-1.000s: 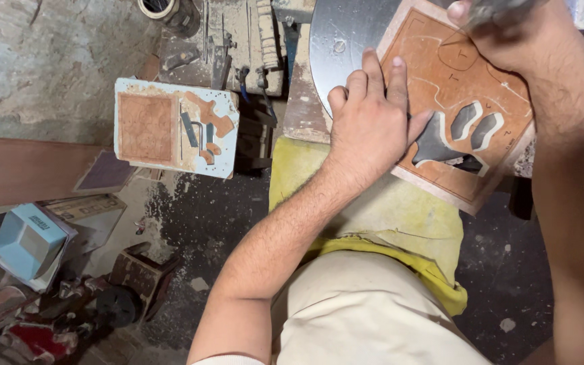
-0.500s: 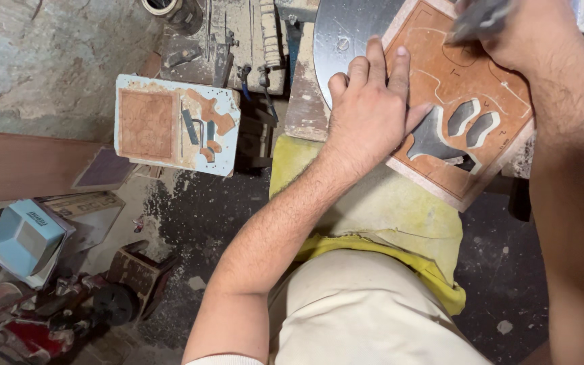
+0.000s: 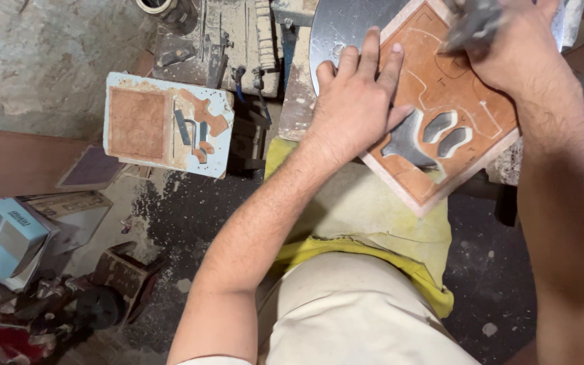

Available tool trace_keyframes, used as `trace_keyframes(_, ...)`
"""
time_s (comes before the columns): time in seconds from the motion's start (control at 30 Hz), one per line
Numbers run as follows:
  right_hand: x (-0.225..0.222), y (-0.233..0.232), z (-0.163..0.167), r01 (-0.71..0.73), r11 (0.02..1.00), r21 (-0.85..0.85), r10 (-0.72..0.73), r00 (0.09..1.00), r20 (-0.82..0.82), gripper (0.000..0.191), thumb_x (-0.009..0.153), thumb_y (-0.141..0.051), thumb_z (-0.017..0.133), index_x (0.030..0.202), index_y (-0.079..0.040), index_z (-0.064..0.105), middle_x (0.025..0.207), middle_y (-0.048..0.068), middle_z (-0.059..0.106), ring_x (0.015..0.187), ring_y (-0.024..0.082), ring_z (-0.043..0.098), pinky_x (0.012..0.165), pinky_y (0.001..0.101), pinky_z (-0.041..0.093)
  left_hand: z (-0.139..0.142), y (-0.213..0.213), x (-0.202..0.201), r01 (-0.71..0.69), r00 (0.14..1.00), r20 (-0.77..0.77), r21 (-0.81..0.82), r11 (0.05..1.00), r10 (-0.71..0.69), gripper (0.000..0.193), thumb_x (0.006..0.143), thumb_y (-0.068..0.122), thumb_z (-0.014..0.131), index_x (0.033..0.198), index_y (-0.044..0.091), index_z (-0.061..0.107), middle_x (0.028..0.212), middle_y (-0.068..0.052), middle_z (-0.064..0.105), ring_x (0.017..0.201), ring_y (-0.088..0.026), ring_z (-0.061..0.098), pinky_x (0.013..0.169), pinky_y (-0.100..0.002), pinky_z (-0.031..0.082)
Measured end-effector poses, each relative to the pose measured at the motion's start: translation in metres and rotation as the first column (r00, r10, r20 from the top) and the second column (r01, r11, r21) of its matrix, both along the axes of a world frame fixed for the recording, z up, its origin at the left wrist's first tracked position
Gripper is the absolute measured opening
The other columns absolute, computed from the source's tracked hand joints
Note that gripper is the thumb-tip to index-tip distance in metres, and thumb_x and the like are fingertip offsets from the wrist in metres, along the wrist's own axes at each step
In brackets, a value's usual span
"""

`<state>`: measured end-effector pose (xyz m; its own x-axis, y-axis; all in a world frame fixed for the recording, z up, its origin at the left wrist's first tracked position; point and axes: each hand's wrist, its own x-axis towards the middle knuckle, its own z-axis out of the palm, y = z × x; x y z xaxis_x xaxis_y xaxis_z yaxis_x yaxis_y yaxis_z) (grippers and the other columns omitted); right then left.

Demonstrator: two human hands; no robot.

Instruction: The person cuts decorative shapes out of a wooden board using a scroll saw, guiding the board with both hands along the drawn pattern lines. They rotate and reposition the board repeatedly to follow curved cut lines, and remove cut pieces from the board.

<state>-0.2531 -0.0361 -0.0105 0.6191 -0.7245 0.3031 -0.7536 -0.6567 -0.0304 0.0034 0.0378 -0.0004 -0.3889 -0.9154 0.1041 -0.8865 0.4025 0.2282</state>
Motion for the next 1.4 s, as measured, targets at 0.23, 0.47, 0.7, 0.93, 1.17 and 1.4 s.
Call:
trace_keyframes(0.23,-0.001,-0.003,-0.009,0.163,0.974,0.160,-0.175,0.983,0.060,0.027,0.099,-0.020,0.069,0.124,-0.009,0.071,0.104,0.015,0.071,0.100,0.035,0.067,0.091,0.0563,0.046,0.002,-0.007,0.011,0.045,0.999,-0.005,0.012,0.999,-0.045,0.086,0.090,0.062,0.071,0.154,0.010,0.046,0.159,-0.023,0.035,0.130,-0.036,0.044,0.098,-0.054,0.037)
trace_keyframes(0.47,-0.017,-0.009,-0.035,0.246,0.908,0.339,-0.290,0.953,0.084,0.018,0.108,-0.020,0.060,0.123,-0.012,0.065,0.097,0.010,0.069,0.109,0.030,0.065,0.110,0.0557,0.043,0.006,-0.021,0.015,0.078,0.994,0.075,0.070,0.995,-0.083,0.089,0.089,0.067,0.068,0.156,0.014,0.042,0.161,-0.020,0.028,0.133,-0.036,0.041,0.102,-0.057,0.035)
trace_keyframes(0.7,-0.026,-0.010,-0.050,0.159,0.972,0.173,-0.157,0.987,-0.027,0.021,0.107,-0.012,0.065,0.127,-0.008,0.073,0.097,0.001,0.077,0.121,0.018,0.069,0.123,0.0584,0.018,0.018,-0.032,0.016,0.104,0.982,0.141,0.166,0.981,-0.128,0.089,0.089,0.057,0.071,0.160,0.017,0.033,0.165,-0.018,0.021,0.139,-0.042,0.034,0.106,-0.065,0.030)
trace_keyframes(0.93,-0.041,-0.005,-0.054,0.038,0.974,0.222,-0.074,0.985,0.153,0.022,0.095,-0.006,0.055,0.109,-0.011,0.071,0.116,0.004,0.075,0.119,0.023,0.062,0.128,0.0518,0.017,0.018,-0.040,0.015,0.125,0.984,0.113,0.110,0.986,-0.137,0.086,0.089,0.042,0.076,0.159,0.015,0.035,0.165,-0.016,0.023,0.143,-0.042,0.032,0.107,-0.070,0.028)
trace_keyframes(1.17,-0.030,-0.001,-0.039,0.031,0.974,0.226,-0.068,0.985,0.157,0.025,0.095,-0.005,0.057,0.110,-0.011,0.075,0.115,0.007,0.075,0.120,0.023,0.065,0.129,0.0492,0.019,0.008,-0.047,0.014,0.118,0.986,0.117,0.046,0.992,-0.122,0.076,0.096,0.022,0.069,0.162,0.015,0.034,0.164,-0.011,0.031,0.144,-0.038,0.034,0.113,-0.075,0.021)
trace_keyframes(1.4,-0.017,0.003,-0.021,0.014,0.981,0.195,-0.046,0.986,0.159,0.018,0.105,-0.013,0.062,0.120,-0.011,0.072,0.117,0.007,0.069,0.127,0.026,0.057,0.128,0.0524,0.019,-0.004,-0.054,0.013,0.092,0.991,0.102,-0.052,0.994,-0.087,0.065,0.097,0.016,0.060,0.159,0.023,0.039,0.162,-0.005,0.037,0.144,-0.034,0.037,0.112,-0.075,0.018)
